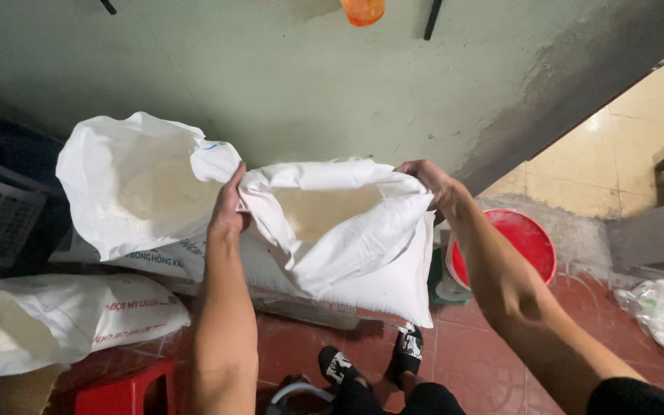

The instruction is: The person carries a round component to a restroom sink, washes it by hand with water and a cloth, then returns to a storage area and uses a plastic scoop to transfer flour from large bags into a red bucket placed on a scale.

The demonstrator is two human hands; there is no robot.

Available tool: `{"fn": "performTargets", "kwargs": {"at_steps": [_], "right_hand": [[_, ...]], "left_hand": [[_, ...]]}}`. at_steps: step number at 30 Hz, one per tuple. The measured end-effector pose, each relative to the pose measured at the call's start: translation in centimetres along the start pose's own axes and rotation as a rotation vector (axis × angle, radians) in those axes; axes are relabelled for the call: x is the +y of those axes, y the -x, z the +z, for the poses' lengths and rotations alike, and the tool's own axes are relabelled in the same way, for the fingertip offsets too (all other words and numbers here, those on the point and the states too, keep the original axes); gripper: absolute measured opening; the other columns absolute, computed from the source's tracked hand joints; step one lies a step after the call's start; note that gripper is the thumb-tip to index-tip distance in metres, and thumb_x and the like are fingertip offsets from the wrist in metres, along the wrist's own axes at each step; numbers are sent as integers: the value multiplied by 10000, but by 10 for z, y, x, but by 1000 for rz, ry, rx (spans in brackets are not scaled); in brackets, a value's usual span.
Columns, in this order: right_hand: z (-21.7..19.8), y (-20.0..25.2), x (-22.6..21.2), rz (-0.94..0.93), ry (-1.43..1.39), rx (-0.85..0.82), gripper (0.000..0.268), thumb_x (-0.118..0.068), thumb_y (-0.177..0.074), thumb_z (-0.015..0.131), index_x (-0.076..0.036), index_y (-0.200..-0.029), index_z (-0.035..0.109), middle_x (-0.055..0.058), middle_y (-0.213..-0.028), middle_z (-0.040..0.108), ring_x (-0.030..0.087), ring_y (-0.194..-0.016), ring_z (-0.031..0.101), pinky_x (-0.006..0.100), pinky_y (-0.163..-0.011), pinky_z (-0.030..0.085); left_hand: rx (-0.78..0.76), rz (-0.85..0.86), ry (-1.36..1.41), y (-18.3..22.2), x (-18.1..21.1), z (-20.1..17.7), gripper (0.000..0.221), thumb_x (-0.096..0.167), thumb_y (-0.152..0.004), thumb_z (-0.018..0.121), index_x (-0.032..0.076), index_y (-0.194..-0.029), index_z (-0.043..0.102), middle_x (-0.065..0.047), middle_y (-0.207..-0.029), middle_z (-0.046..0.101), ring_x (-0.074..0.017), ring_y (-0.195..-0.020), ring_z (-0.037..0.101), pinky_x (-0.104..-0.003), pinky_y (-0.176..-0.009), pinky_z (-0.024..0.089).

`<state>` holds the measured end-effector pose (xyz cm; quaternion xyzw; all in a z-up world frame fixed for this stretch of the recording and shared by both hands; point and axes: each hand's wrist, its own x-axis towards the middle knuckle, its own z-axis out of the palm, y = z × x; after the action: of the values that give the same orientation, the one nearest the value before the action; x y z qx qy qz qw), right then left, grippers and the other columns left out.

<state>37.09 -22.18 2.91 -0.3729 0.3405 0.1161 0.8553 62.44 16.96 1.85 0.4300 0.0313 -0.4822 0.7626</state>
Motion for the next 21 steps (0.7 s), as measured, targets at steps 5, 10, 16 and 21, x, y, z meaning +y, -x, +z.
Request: {"fn": "performTargets", "kwargs": {"at_steps": [5, 10, 16, 21], "right_hand": [[-6, 1, -9, -27, 417, 431, 352, -264, -903, 716, -13, -1147, 750, 78, -1035, 788, 170, -874, 733, 354, -901, 556], [47, 41, 0, -626, 1397, 898, 606, -542, -962, 683, -125, -1396, 614, 163, -1218, 723, 321, -1081, 673, 472, -967, 549], [93, 38, -3, -689, 2013, 548, 822, -673, -732, 674, -145, -1361, 623, 154, -1205, 717, 364, -1105, 662, 636, -949, 438], [70, -1, -15, -509, 1531, 377, 424, -456, -977, 597, -143, -1200, 776, 130, -1172, 782, 349, -1082, 735, 474, -976, 571]], "left_hand": [[285, 43, -457, -12, -10, 9, 349, 392, -1032, 642, 66, -1123, 724, -129, -1065, 751, -291, -991, 705, -437, -917, 548], [801, 958, -1589, 40, -18, 65, 250, 320, -978, 657, 80, -1032, 701, -161, -997, 728, -389, -958, 680, -475, -844, 540], [235, 224, -1624, 94, -89, 168, 497, 502, -1033, 538, 36, -1055, 711, -176, -904, 749, -303, -802, 724, -430, -715, 548], [294, -192, -1280, 145, -161, 175, 663, 550, -1027, 453, -24, -827, 721, -153, -676, 734, -209, -515, 633, -399, -595, 545]]}}
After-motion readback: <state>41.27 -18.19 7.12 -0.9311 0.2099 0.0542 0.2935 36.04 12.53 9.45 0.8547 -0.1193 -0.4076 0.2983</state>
